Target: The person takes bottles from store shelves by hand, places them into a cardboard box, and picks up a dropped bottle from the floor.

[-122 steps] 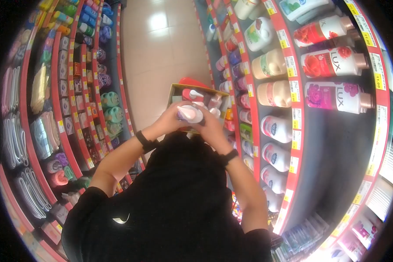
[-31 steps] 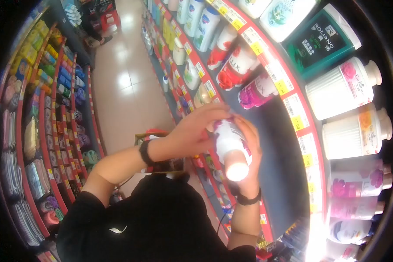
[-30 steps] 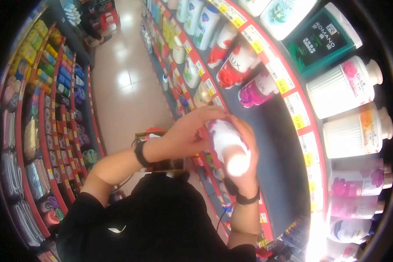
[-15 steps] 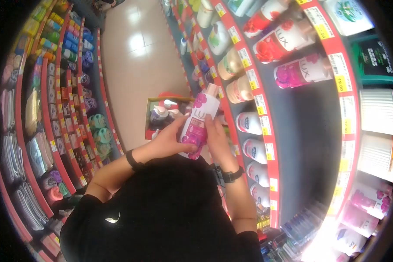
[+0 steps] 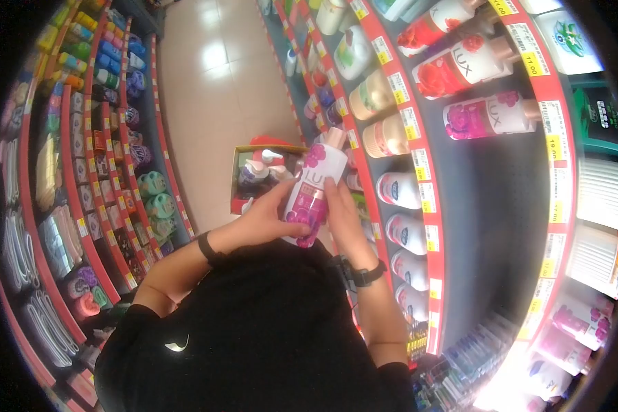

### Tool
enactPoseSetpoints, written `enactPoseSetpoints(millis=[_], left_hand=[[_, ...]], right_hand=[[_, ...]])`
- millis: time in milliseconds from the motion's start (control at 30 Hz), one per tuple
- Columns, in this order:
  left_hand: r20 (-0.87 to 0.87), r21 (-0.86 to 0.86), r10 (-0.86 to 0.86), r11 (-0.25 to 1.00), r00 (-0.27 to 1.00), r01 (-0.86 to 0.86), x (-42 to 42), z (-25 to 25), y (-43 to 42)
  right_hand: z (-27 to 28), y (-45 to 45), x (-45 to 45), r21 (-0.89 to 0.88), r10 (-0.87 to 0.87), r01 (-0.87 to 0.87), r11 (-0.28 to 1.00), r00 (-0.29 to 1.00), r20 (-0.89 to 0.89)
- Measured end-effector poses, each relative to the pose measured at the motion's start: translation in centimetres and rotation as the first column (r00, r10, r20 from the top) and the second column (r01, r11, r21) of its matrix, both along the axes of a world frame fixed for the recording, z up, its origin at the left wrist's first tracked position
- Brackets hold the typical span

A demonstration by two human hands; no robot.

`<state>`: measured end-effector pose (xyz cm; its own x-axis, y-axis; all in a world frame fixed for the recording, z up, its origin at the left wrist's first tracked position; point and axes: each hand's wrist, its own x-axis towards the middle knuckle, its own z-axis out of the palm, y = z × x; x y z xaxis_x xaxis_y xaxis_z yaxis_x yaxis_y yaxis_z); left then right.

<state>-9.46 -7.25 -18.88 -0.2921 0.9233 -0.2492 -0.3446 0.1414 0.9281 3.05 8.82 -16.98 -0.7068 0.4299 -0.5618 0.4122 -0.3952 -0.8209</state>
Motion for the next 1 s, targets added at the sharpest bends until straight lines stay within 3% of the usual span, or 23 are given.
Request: enactPoseSetpoints(millis=[633,800,867,1000], left_hand=[[0.041,-0.017,0.003,1.000,0.999,-0.002,-1.1,-0.8,-0.8],[-0.220,-0.093,-0.026,0.996,0.975,0.005,-1.2,-2.9,-1.1],[-0.185,-0.092,-0.009,0.996,0.983,-0.008,-1.3,-3.7,-1.2],[-0.317,-0.058,-0.021,0.998,0.948,0.003,-0.2,-7.9,-1.2]], right_hand=[[-1.2,-0.8,-0.7,0.094,-0.042,0.037,0.995,0.998,0.051],[-1.8,-0.8,-0.4,0.096,0.029,-0.039,0.995,0.994,0.103],[-2.3,-0.8,-0.2,0.042,0.117,-0.121,0.992,0.988,0.098],[-4.9,-0.8,1.1,0.118,0.214,-0.233,0.965,0.965,0.149]])
